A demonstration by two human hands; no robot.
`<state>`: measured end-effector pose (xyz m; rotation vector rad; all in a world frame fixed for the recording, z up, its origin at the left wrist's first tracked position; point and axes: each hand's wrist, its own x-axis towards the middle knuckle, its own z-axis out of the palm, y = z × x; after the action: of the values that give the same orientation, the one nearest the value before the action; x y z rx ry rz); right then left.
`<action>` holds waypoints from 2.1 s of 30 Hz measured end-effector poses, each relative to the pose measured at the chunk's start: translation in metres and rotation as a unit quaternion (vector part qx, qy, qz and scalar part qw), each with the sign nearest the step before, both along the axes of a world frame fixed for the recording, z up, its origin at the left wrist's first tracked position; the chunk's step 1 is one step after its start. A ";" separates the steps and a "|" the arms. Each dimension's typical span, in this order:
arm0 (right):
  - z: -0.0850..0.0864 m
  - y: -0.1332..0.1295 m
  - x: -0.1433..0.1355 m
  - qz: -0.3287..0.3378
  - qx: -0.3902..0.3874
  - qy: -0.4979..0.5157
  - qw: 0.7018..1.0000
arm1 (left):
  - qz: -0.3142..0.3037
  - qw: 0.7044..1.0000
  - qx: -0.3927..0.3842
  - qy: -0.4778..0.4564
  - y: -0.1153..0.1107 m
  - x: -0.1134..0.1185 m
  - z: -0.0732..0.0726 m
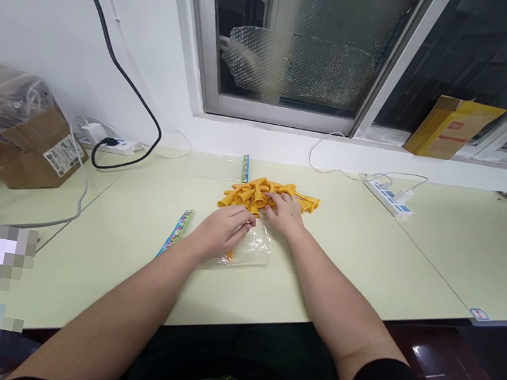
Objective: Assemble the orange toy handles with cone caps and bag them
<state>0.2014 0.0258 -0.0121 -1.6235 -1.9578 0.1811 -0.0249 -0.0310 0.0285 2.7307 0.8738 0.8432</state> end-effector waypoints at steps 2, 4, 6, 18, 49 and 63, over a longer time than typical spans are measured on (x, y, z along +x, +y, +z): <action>-0.001 0.002 0.000 -0.010 0.009 0.015 1.000 | -0.004 1.000 -0.005 0.000 0.000 0.000 0.000; -0.001 0.004 0.003 -0.017 0.017 0.031 0.999 | -0.010 1.000 -0.012 0.000 0.000 0.001 0.000; -0.001 0.006 0.005 -0.022 0.024 0.043 0.999 | -0.017 1.000 -0.016 0.001 0.000 0.001 0.000; 0.002 0.000 0.012 -0.056 0.088 0.185 0.977 | -0.022 0.999 -0.028 0.001 0.003 -0.001 -0.003; 0.031 -0.049 0.009 0.216 -0.338 0.518 0.755 | 0.039 0.998 -0.026 -0.043 -0.001 -0.003 0.000; 0.015 -0.048 -0.006 0.253 -0.424 0.517 0.699 | 0.033 0.998 -0.018 -0.054 0.000 0.000 -0.003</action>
<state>0.1950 -0.0220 0.0032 -0.8685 -1.2912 1.9769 -0.0252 -0.0313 0.0254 2.6121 0.9515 0.9679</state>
